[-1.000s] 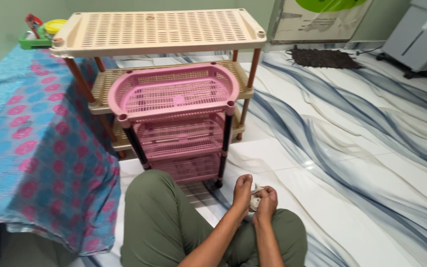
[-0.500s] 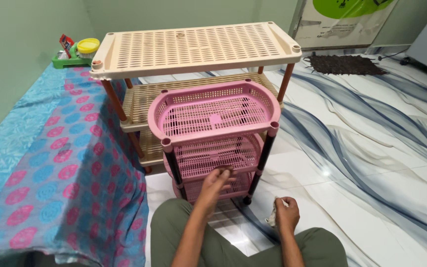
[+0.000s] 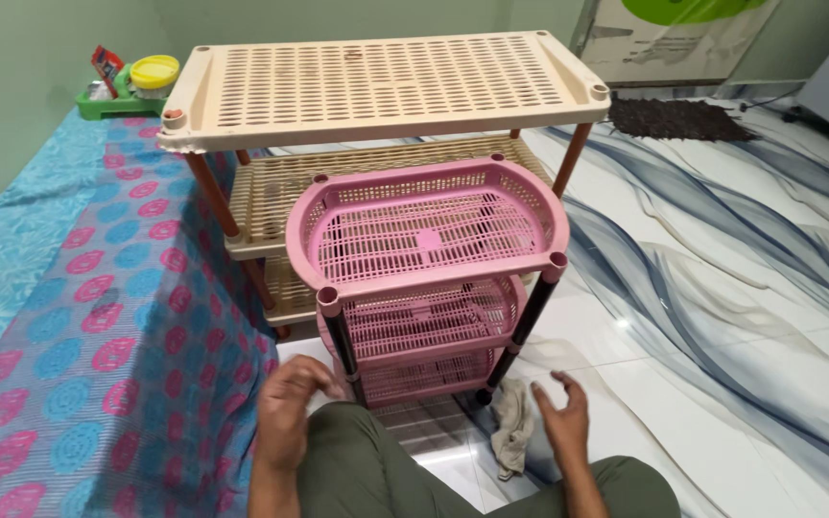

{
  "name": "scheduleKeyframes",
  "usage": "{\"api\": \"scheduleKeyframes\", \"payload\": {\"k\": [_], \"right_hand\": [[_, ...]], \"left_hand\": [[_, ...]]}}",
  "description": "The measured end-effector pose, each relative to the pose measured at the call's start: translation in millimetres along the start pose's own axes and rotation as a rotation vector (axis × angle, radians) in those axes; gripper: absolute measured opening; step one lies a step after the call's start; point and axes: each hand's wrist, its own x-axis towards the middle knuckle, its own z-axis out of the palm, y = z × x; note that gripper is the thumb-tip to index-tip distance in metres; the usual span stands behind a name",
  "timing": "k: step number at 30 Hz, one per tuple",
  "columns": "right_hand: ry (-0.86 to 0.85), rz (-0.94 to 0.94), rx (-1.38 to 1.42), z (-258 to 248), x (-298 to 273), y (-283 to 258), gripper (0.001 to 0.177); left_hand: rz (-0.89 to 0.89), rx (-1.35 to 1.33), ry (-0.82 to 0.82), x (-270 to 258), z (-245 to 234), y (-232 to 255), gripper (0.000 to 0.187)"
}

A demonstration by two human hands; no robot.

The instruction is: The person disassembles a pink two-tier plastic storage rack by removing the black support poles and separating the trays. They then reassemble the rack by inserting the poles back into the tray sockets and stacking the trays to form the two-tier structure.

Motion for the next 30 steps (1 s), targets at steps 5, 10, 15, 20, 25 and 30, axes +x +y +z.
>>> {"api": "scheduleKeyframes", "payload": {"k": [5,10,15,20,25,30], "right_hand": [[-0.128,-0.060,0.425,-16,52,-80,0.046],[-0.451,-0.174,0.674,-18,83,-162,0.059],[-0.433,-0.183,0.900,-19,82,-193,0.055],[-0.259,-0.208,0.803,-46,86,-181,0.048],[-0.040,-0.323,0.828,-79,95,-163,0.048],[0.209,-0.392,0.692,-106,118,-146,0.056]], "left_hand": [[0.124,0.237,0.204,22,7,29,0.058],[0.138,0.248,0.102,52,45,27,0.065],[0.116,0.080,0.149,60,64,3,0.055],[0.157,-0.013,0.043,63,82,-19,0.049],[0.100,-0.054,-0.048,73,135,-35,0.061],[0.127,-0.002,-0.038,75,196,-42,0.069]]}}
